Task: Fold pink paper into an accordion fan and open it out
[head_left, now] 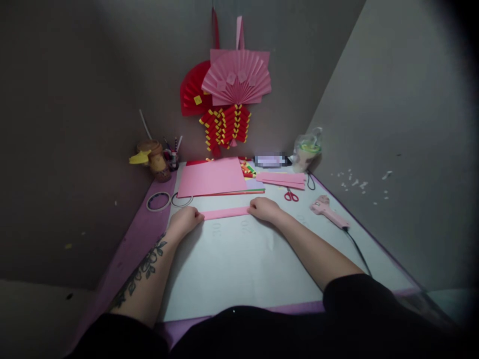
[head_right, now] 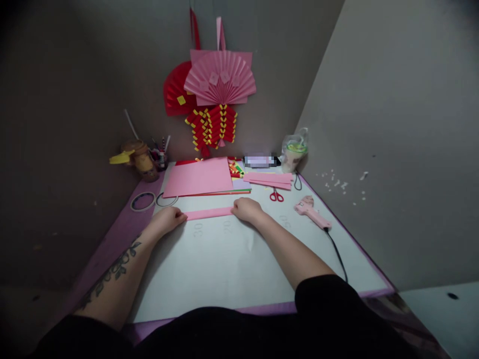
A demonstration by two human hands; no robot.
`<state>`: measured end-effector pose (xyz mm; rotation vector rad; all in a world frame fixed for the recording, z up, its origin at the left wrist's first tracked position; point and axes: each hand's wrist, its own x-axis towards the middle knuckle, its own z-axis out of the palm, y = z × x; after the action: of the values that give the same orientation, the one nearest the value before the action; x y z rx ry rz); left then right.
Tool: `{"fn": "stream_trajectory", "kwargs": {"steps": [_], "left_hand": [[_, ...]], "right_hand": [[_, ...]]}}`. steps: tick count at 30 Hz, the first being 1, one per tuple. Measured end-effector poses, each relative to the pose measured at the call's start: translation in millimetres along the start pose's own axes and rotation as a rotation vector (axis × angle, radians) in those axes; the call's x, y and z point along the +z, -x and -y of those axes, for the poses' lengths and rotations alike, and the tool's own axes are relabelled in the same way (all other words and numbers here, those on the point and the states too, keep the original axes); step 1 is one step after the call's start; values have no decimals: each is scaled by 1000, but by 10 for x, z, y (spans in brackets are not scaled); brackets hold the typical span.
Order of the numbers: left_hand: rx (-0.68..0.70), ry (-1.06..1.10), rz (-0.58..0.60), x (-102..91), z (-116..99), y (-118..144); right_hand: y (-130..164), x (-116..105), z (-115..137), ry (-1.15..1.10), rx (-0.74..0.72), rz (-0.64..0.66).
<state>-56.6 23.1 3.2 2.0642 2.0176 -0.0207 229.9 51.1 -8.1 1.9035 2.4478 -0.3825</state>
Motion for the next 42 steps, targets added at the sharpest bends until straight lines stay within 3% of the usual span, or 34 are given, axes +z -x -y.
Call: {"fn": "stream_trajectory", "kwargs": {"steps": [19,31,42], "left_hand": [[37,66,9,33,75,-45],[221,258,-41,87,131,-57],[201,140,-32,83,8,-55]], "right_hand": [[-1,-11,-89,-6,54,27],[-19,28,-131,-35,31,3],[-37,55,-155,-43,30,1]]}}
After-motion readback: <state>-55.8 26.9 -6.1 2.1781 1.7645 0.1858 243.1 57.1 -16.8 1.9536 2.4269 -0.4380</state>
